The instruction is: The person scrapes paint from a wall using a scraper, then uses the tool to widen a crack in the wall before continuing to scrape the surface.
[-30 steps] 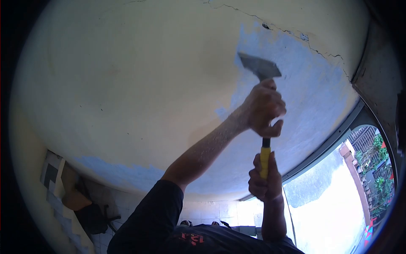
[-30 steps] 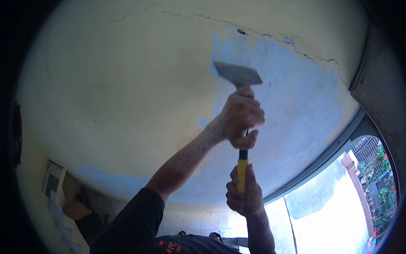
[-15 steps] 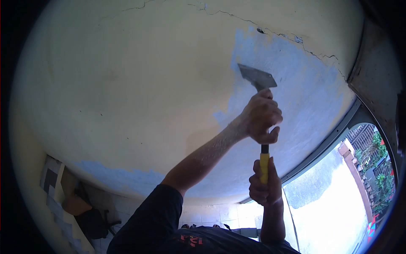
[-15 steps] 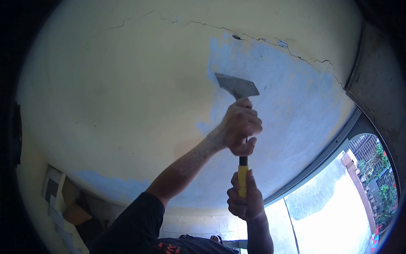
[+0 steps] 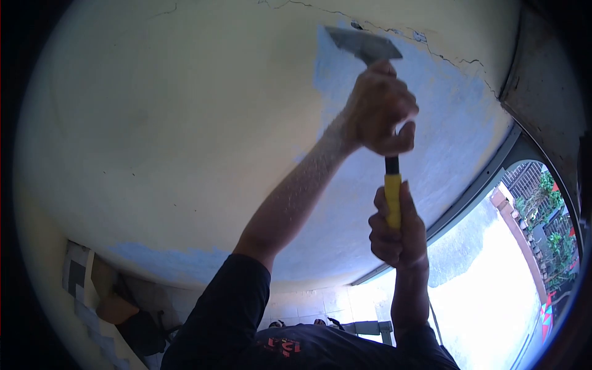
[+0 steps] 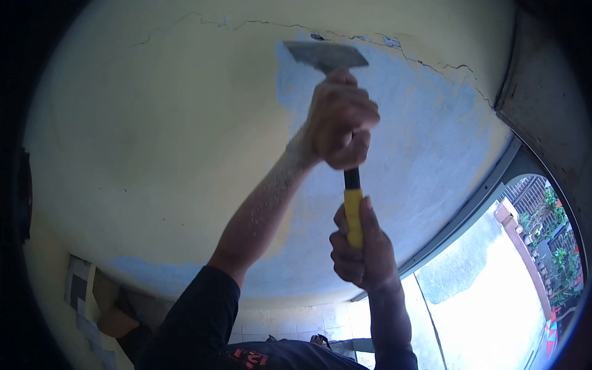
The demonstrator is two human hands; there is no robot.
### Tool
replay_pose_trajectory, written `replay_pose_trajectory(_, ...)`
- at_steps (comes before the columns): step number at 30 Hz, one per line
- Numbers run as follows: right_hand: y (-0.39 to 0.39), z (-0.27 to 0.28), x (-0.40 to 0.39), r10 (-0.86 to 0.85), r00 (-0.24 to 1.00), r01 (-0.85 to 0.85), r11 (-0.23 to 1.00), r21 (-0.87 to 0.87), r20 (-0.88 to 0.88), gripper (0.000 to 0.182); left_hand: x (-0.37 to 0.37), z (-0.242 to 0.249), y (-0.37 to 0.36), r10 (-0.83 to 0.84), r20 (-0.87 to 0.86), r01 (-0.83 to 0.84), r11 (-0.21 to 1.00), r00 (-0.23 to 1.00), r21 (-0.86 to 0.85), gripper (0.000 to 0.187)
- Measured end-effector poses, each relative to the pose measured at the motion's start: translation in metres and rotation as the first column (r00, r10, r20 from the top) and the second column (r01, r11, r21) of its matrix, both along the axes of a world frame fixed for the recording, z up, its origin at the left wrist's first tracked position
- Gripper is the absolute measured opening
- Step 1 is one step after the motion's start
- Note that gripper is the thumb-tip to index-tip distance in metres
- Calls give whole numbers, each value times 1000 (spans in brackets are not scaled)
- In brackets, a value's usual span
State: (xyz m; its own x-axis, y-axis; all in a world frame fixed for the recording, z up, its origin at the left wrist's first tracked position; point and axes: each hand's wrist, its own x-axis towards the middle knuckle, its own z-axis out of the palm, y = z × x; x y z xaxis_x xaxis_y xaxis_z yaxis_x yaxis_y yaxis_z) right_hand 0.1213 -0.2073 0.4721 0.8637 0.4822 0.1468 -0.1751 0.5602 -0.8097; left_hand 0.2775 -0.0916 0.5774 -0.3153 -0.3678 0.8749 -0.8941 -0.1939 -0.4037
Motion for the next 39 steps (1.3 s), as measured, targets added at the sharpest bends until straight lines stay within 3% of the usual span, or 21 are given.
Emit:
replay_pose_trajectory(4,0,-6,-9,5,999,-4,999,-33,42,47,-5,-15,-3,-24,-41,24,1000,999,-5,21)
replay_pose_trajectory(6,-1,-32,-18,96,992,-86,990,107,-84,47,-9,-48,-6,17,-73,-16,1000,997,19,20)
replay_pose_trajectory(8,0,-45,-20,90,984,-73,991,113,-153,48,-15,-62,-1,-8,-144,19,997,989,71,22)
replay_pose_trajectory(16,4,2,7,24,999,-26,998,63,31,47,-3,4,1,-7,-46,8,1000,999,29,22)
replay_pose_trajectory(22,11,1,-4,21,1000,-23,994,105,20,48,-7,-1,0,-67,-99,66,998,993,-11,20)
replay_pose_trajectory(26,11,-16,-8,63,997,-55,984,168,-41,48,-8,-15,0,-10,-86,14,999,996,45,19)
replay_pose_trajectory(28,10,-10,0,41,999,-43,990,134,19,48,-5,-9,-2,7,-103,-1,998,995,58,19)
replay_pose_trajectory(30,3,2,10,55,997,-62,987,150,50,47,-1,10,-5,56,43,-56,998,998,11,18)
replay_pose_trajectory(35,-3,1,14,70,990,-84,990,117,120,46,-4,7,-6,58,-4,-58,998,998,21,19)
replay_pose_trajectory(38,-12,-48,1,15,992,-21,999,43,125,48,-29,-26,-3,11,77,-11,1000,997,6,22)
replay_pose_trajectory(39,-15,-68,-5,-71,978,88,993,-80,194,48,-41,-46,-1,-39,50,38,999,998,17,21)
